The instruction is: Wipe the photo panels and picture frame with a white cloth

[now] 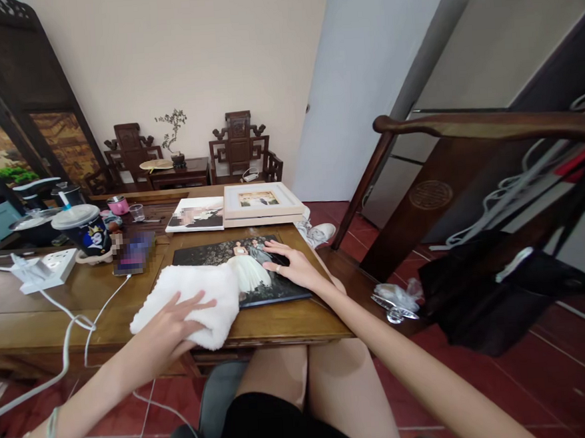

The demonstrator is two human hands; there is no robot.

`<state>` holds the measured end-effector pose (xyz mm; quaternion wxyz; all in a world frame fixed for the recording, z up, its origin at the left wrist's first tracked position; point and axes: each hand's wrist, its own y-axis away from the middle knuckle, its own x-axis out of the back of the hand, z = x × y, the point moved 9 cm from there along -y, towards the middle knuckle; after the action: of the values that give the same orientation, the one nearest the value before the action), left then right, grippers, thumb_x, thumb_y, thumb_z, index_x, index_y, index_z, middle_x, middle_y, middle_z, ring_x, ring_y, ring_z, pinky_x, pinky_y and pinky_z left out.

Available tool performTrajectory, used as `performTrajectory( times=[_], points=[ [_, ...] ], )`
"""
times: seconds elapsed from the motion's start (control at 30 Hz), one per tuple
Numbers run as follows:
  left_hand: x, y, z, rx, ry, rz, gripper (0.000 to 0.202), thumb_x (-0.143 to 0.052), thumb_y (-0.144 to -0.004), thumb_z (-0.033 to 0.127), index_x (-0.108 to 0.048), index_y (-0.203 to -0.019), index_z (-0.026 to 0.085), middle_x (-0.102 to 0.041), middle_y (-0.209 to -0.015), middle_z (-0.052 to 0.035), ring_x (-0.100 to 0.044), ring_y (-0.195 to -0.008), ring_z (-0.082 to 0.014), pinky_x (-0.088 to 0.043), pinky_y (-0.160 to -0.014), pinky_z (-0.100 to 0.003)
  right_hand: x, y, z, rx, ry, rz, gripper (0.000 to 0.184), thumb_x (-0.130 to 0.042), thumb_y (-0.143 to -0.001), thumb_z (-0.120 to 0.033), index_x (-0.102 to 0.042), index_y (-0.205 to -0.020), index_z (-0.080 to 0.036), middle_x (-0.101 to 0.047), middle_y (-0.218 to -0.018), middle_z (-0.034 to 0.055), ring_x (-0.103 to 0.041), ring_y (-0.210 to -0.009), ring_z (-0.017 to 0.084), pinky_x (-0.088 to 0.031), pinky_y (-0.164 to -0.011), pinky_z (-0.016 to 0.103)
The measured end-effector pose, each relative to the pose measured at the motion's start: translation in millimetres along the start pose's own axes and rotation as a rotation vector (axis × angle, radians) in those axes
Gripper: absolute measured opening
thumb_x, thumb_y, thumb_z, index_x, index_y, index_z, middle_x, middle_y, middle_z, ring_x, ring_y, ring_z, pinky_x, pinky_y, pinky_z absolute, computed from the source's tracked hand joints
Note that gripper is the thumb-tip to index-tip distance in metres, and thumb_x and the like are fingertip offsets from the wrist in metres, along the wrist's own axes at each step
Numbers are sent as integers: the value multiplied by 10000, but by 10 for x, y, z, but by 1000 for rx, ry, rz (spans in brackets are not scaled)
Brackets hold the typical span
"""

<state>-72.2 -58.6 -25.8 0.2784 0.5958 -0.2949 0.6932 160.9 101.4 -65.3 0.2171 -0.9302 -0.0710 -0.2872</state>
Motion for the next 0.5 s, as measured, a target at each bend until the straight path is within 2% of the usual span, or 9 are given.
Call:
performTrajectory(
  times=[0.13, 0.3, 0.37, 0.43, 0.5],
  points=[
    [34, -325, -175, 46, -8, 17, 236, -473, -974, 225, -674, -1098, 236, -498, -1449, -70, -383, -1396, -269, -275, -1158, -504, 9, -3, 32, 1, 14, 21, 433, -700, -799, -404, -677, -1203, -251, -544, -1414, 86, -414, -1384, 266, -290, -1164, 493],
    [64, -939, -647, 58, -32, 55, 231, -486, -975, 257, -672, -1109, 229, -610, -1329, -53, -408, -1372, -283, -337, -1112, -469, 18, -6, 62, 15, 12, 30, 450, -694, -801, -422, -670, -1217, -251, -543, -1416, 90, -403, -1391, 265, -277, -1170, 494],
    [115, -1148, -832, 65, -56, 108, 255, -462, -990, 278, -661, -1131, 201, -610, -1327, -46, -458, -1325, -270, -327, -1116, -440, 21, -7, 70, 12, 4, 31, 451, -696, -796, -432, -673, -1213, -258, -548, -1412, 85, -402, -1391, 269, -272, -1171, 498],
    [148, -1295, -964, 85, -66, 145, 294, -429, -1004, 299, -645, -1162, 177, -600, -1337, -53, -517, -1259, -251, -333, -1109, -415, 18, -9, 78, 5, -4, 25, 457, -700, -790, -445, -675, -1210, -267, -548, -1412, 79, -399, -1393, 273, -269, -1172, 504],
    [138, -1371, -1008, 110, -69, 154, 301, -416, -1007, 292, -647, -1157, 167, -601, -1334, -68, -512, -1264, -260, -332, -1108, -434, 12, -10, 81, 0, -7, 19, 462, -701, -788, -450, -674, -1211, -267, -547, -1414, 80, -399, -1393, 274, -267, -1172, 505]
  ],
)
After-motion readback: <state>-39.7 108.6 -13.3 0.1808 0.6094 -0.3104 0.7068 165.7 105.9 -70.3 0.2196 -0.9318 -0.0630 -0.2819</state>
